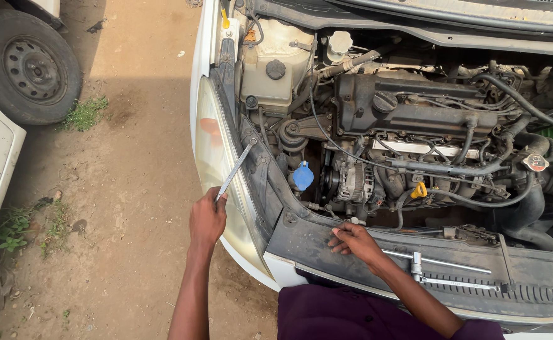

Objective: The person uses a wrench to loosen and remove a bolt from the housing of a headlight inside the engine bay of a car.

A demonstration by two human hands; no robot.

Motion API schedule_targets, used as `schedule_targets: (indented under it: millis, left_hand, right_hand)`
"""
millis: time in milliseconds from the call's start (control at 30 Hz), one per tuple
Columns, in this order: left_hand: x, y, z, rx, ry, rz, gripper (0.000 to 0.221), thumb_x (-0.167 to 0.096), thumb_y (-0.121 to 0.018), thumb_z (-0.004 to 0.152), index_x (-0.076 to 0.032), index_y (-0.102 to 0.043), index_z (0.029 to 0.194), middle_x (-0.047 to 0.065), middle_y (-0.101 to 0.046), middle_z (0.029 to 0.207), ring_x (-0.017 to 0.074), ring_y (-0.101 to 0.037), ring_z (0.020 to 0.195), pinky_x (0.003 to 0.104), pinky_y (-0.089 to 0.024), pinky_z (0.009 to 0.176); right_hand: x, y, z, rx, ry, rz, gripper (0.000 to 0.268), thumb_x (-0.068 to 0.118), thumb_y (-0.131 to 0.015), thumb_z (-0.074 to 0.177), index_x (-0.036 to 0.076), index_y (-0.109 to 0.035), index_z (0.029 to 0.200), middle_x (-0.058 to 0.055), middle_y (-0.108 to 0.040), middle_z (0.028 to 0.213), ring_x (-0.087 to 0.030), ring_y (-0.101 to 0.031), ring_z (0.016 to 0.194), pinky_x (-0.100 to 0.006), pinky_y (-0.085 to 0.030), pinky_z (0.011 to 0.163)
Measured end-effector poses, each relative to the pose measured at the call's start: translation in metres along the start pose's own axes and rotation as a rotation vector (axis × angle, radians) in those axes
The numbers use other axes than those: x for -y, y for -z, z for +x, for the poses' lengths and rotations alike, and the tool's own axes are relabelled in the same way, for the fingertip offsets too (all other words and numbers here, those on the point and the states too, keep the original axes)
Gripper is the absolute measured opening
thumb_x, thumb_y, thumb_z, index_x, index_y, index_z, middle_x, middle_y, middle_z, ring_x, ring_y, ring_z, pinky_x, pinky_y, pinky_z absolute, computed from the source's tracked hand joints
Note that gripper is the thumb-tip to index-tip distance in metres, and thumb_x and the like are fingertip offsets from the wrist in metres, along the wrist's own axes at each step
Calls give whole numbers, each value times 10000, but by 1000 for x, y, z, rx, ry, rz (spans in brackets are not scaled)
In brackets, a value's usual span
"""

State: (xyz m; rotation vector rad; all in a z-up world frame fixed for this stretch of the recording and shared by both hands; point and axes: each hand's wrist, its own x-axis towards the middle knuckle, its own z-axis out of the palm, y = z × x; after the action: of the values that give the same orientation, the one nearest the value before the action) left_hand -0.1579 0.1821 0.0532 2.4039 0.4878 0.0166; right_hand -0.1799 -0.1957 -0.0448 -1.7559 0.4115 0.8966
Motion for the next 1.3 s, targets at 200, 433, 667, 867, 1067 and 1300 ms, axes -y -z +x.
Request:
schedule_targets:
  millis: [200,433,667,867,1067,1300]
  left_hand:
    - [-12,-93,-34,-3,122,-294,243,-246,-556,1012,-10,-600,1051,232,-691,738,412,-692,701,513,-500,686]
    - [-118,-227,7,366,568,-1527,106,-185,-477,1059,-114,-442,988,35,-511,708,176,-527,607,316,-419,540]
    - [-213,-255,144,220,550,-2187,344,-289,-345,1130,-9,-504,1010,205,-698,1113,300,-692,1015,347,-614,827]
    - [-226,-233,266,-32,412,-2606,538,-368,-246,1127,78,-534,1210,173,-606,1380,300,-631,1225,331,-553,946]
    - [-226,-213,317,-421,340,-2778,484,-366,-298,1124,28,-552,1243,151,-588,1407,250,-617,1225,295,-534,957]
    - [-237,-204,278,-455,243,-2820,445,-342,-349,1127,24,-557,1270,145,-594,1398,219,-624,1157,285,-542,943]
  right_hand:
    - [0,1,-1,7,10,32,282,303,-541,1034,79,-670,1149,-82,-773,985,-165,-746,873,-311,-559,756]
    - [-5,10,0,-2,40,74,283,295,-542,1031,72,-674,1144,-78,-778,976,-161,-744,862,-304,-540,745]
    - [-5,24,-9,-57,-20,87,309,312,-519,1042,77,-672,1170,-65,-772,971,-148,-738,867,-297,-545,752]
    - [-7,32,-3,-55,-55,101,306,300,-510,1043,79,-671,1180,-64,-761,962,-142,-729,856,-293,-541,747]
    - [-7,40,-2,-76,-90,68,318,304,-506,1042,84,-680,1191,-71,-760,950,-141,-727,841,-294,-550,755]
    - [-20,53,-9,-98,-162,78,336,322,-513,1038,73,-687,1180,-61,-771,957,-150,-731,863,-314,-542,781]
